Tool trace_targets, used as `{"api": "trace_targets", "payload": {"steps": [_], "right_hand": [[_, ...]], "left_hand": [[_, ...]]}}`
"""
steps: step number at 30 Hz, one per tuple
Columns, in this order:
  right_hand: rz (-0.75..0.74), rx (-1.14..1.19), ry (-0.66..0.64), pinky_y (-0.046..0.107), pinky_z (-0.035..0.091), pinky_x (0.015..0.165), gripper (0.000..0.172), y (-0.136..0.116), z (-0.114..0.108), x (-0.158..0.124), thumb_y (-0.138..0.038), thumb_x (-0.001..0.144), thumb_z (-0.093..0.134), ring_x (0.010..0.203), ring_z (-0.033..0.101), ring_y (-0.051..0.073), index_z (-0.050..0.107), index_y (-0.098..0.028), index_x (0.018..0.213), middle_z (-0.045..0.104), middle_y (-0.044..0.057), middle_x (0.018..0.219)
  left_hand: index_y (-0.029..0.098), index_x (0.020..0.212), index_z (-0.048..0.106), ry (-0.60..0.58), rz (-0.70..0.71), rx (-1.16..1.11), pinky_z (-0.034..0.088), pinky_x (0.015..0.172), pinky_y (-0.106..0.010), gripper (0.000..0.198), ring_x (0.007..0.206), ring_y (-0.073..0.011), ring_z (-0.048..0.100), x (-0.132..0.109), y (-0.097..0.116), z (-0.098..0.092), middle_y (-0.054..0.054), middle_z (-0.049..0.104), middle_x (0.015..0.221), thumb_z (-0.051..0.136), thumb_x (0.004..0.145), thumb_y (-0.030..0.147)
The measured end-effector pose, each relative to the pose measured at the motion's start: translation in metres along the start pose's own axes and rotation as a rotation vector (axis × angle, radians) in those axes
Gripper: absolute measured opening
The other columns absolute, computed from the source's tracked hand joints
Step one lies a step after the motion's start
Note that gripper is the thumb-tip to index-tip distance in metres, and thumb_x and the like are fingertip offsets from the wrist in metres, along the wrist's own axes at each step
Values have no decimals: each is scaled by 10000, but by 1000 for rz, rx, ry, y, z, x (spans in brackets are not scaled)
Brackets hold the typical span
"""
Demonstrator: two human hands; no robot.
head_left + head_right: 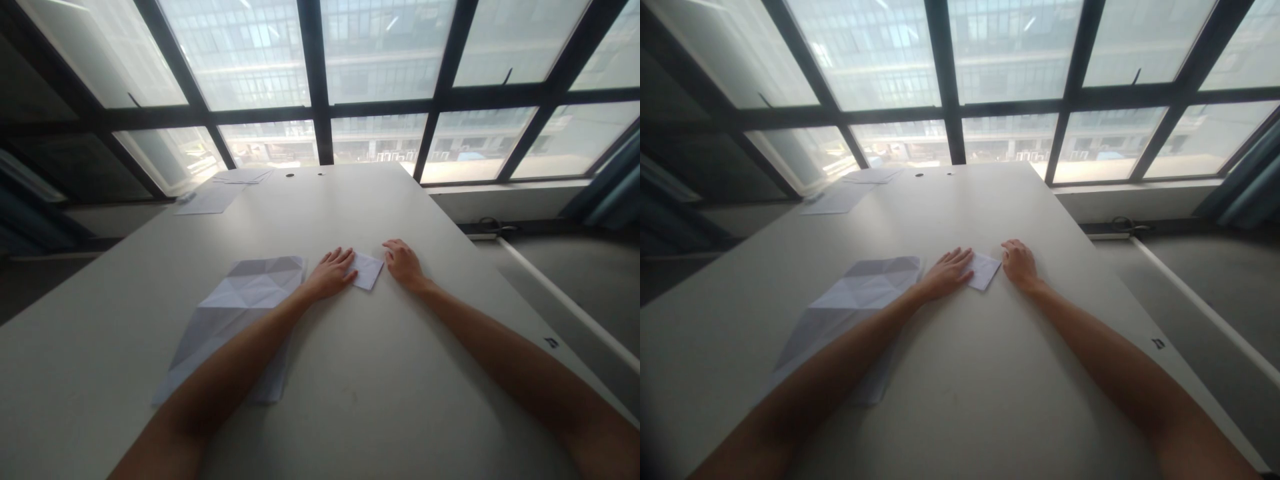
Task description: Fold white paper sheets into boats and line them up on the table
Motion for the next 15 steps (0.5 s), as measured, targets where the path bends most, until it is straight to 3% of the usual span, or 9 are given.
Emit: {"api": "trace_targets", "payload": {"steps": [3, 8, 12, 15], "right_hand": [[-155, 179, -12, 382, 453, 1068, 340, -21, 0, -2, -131, 903, 484, 1177, 616, 222, 697, -161, 1165, 683, 110, 1230], [-432, 255, -335, 419, 360, 1152, 449, -65, 22, -22, -254, 940, 530, 1365, 479, 225, 563, -209, 1386, 546, 97, 1445], [-431, 135, -414, 511, 302, 1163, 474, -69, 28, -27, -304, 968, 509, 1412, 413, 261, 508, -210, 1432, 477, 125, 1496], [-386, 55, -422, 523, 288, 1163, 436, -64, 27, -24, -263, 967, 502, 1401, 430, 265, 546, -184, 1393, 495, 149, 1478]], "left_hand": [[194, 1582, 208, -20, 12, 16, 139, 1217, -456, 665, 1524, -279, 118, -1, 2, 0, -46, 173, 1647, 202, 1019, 547], [210, 1594, 123, -48, 29, 38, 4, 1198, -594, 725, 1532, -278, 53, -3, 4, 0, -65, 121, 1652, 173, 1000, 624], [169, 1584, 156, -18, 20, 2, -11, 1188, -622, 723, 1529, -285, 81, -2, 3, 2, -116, 147, 1642, 234, 1006, 596], [131, 1546, 273, 115, -81, -80, 99, 1198, -595, 616, 1510, -284, 190, 1, -10, -4, -156, 271, 1606, 263, 1035, 476]]}}
Point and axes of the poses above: each hand's wrist, its own x-axis towards the middle knuckle, its own z-axis out of the palm, y = z × x, the point moved 8 cm from there along x, towards the middle knuckle
